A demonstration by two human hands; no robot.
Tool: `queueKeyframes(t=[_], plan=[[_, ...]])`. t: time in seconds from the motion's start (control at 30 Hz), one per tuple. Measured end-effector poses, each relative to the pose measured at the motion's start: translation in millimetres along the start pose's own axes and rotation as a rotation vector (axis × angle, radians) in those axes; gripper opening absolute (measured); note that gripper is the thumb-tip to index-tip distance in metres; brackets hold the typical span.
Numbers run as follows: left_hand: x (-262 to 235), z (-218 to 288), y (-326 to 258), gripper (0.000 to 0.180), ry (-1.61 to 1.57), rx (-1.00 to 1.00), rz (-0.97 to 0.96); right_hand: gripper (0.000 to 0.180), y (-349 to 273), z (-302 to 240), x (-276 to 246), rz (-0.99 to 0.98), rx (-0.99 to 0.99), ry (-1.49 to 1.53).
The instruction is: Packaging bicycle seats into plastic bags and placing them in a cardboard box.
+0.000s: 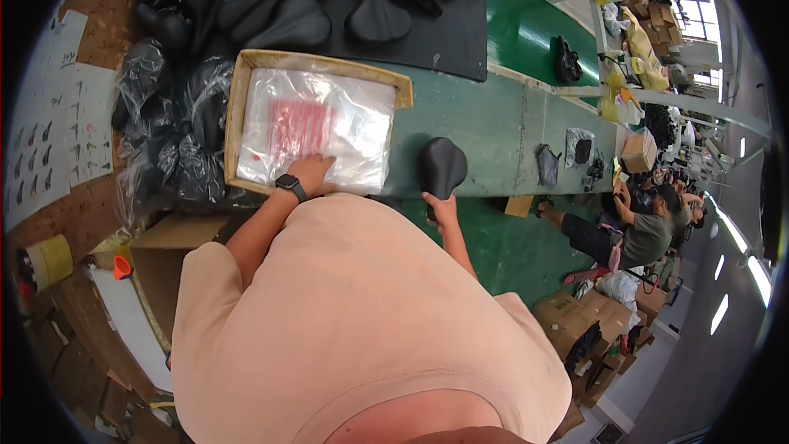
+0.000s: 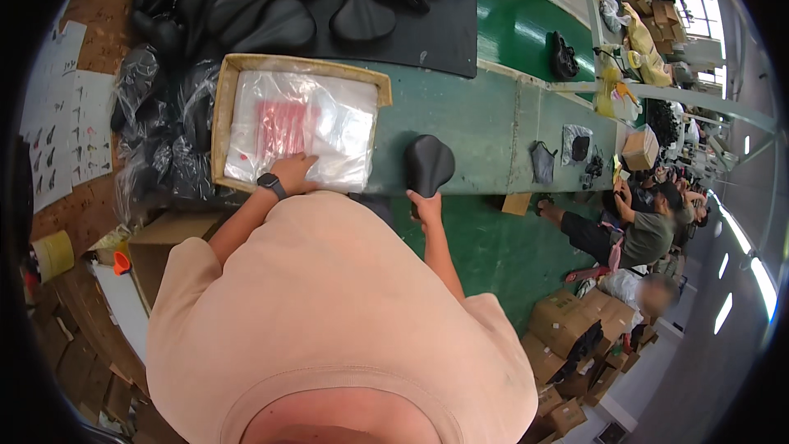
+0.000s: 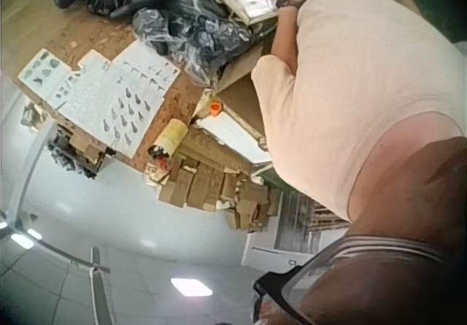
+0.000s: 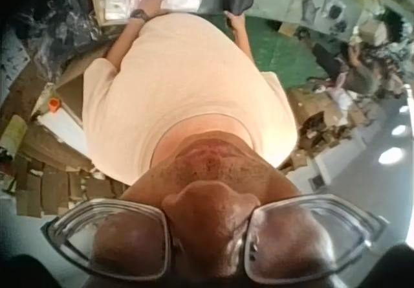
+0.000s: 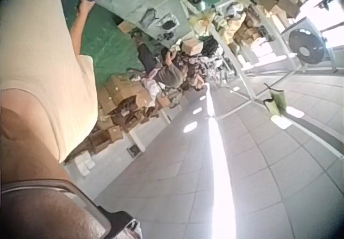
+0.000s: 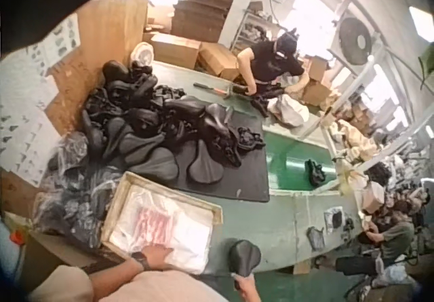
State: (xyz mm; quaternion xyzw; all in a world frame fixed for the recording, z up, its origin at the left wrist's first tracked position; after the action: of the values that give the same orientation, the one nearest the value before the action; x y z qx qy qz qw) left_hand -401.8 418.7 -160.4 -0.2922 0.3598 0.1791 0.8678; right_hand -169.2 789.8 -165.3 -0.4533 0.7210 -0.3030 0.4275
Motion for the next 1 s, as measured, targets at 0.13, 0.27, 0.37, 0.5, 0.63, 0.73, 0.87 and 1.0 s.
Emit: queueKeyframes(t=[0.13, 0.27, 0.37, 0.5, 0.63, 0.73, 0.87, 1.0], plan=[[-35.2, 54.5, 17.3, 0.039, -0.178, -0.082, -0.242, 0.073, -61.1, 57.6, 13.1, -0.951, 0.059, 1.512], [9.9, 49.8, 67.7, 0.037, -0.23, -0.081, 0.032, 0.071, -84.5, 87.0, 48.4, -0.791, 0.12, 1.468], [28.9, 45.5, 104.2, 0.035, -0.255, -0.069, 0.188, 0.042, -102.9, 78.3, 66.0, -0.594, 0.158, 1.274], [42.2, 39.4, 125.7, 0.031, -0.188, -0.332, 0.177, 0.022, -113.0, 60.8, 69.4, -0.456, 0.117, 0.792], [49.8, 17.2, 118.4, 0.027, -0.402, -0.275, 0.085, 0.022, -94.7, 72.2, 69.1, -0.384, -0.017, 0.821], [61.8, 5.3, 92.4, 0.021, -0.393, -0.06, 0.412, 0.026, -92.8, 61.6, 65.4, -0.467, -0.063, 0.861], [41.6, 23.0, 37.1, 0.014, -0.909, 0.049, 0.427, 0.039, -142.2, -1.0, 69.0, -0.567, -0.363, 0.891], [5.1, 35.5, -20.5, 0.021, -1.285, -0.061, 0.279, 0.049, -162.5, -72.4, 80.1, -0.747, -0.534, 0.806]])
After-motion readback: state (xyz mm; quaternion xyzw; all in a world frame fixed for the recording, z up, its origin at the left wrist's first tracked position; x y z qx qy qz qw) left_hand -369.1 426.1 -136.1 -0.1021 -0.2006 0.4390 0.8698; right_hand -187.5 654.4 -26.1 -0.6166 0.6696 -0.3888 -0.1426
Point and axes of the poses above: each hand's wrist, its own y-axis towards the middle knuckle, its own x-axis out of the palm, z = x × y, the point moved 1 cm from there along y, towards the middle knuckle, and after that the axes turned 14 degrees about -z, right-handed, at the moved point
